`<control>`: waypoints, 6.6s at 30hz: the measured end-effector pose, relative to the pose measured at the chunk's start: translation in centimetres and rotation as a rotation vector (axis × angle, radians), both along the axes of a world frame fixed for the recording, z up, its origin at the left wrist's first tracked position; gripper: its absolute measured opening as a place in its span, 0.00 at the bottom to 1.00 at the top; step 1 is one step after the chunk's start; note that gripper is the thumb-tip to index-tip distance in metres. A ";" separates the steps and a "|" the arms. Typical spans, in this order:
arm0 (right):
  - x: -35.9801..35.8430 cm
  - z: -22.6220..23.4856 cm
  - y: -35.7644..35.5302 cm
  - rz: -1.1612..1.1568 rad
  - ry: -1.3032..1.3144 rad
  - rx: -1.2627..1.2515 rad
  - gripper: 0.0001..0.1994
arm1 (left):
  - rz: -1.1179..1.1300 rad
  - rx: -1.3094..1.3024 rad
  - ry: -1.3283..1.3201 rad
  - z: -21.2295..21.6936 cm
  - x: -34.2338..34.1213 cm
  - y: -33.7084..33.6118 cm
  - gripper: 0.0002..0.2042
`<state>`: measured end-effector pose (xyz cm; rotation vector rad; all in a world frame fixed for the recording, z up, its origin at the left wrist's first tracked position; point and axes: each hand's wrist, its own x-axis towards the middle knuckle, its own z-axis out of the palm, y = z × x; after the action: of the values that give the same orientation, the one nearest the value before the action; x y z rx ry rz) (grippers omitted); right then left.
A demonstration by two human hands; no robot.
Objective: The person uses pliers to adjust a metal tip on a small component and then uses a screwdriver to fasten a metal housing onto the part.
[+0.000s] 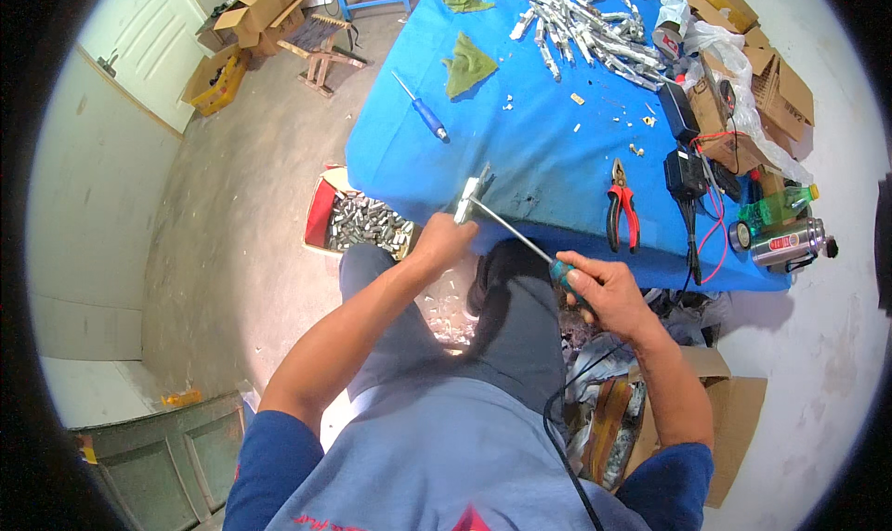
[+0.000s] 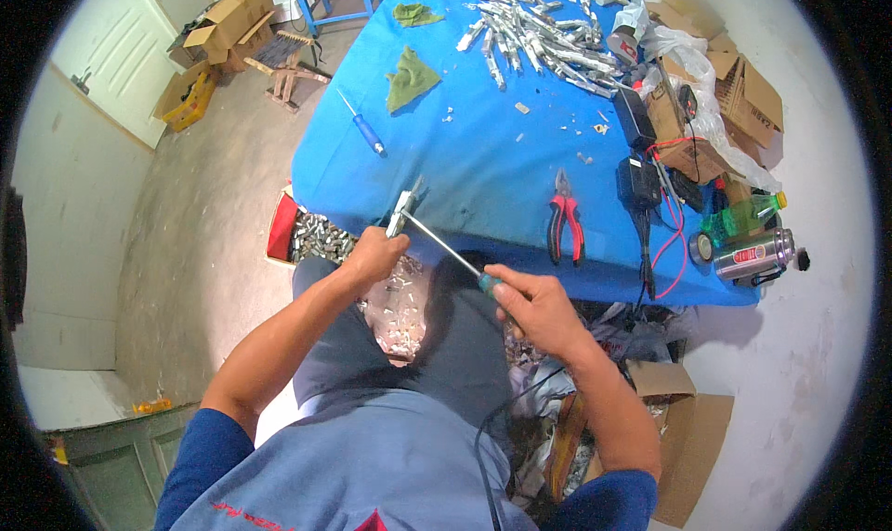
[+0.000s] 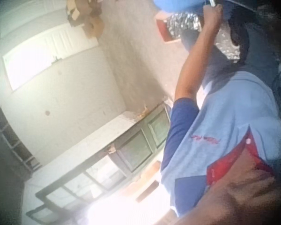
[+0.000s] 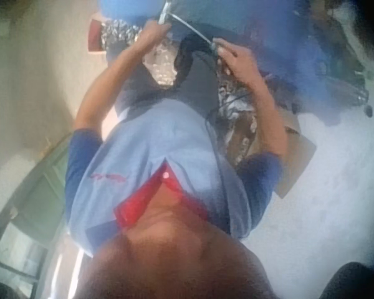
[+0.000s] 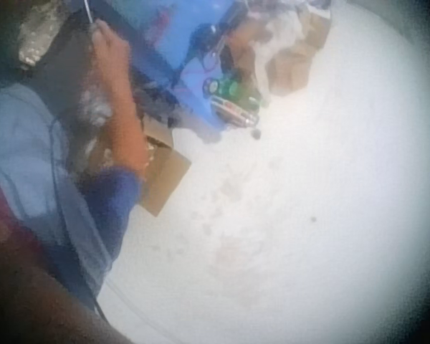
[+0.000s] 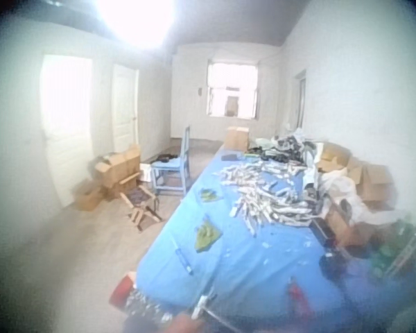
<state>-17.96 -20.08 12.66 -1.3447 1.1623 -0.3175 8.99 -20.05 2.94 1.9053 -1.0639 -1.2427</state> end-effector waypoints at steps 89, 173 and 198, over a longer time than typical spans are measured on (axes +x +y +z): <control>0.5 -5.9 1.5 -0.215 -0.415 0.615 0.21 | 0.160 0.135 0.547 -0.6 -0.1 -0.5 0.17; 1.6 -1.8 -0.8 -0.040 -0.056 -0.097 0.19 | 0.135 0.155 0.746 0.4 1.0 -0.2 0.24; 2.1 0.8 -1.2 -0.049 0.009 -0.009 0.18 | 0.128 0.169 0.758 -0.2 1.2 -0.3 0.23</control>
<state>-15.88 -21.30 13.49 -1.3285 1.2036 -0.3529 10.18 -20.35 2.76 1.3712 -0.4386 -1.8034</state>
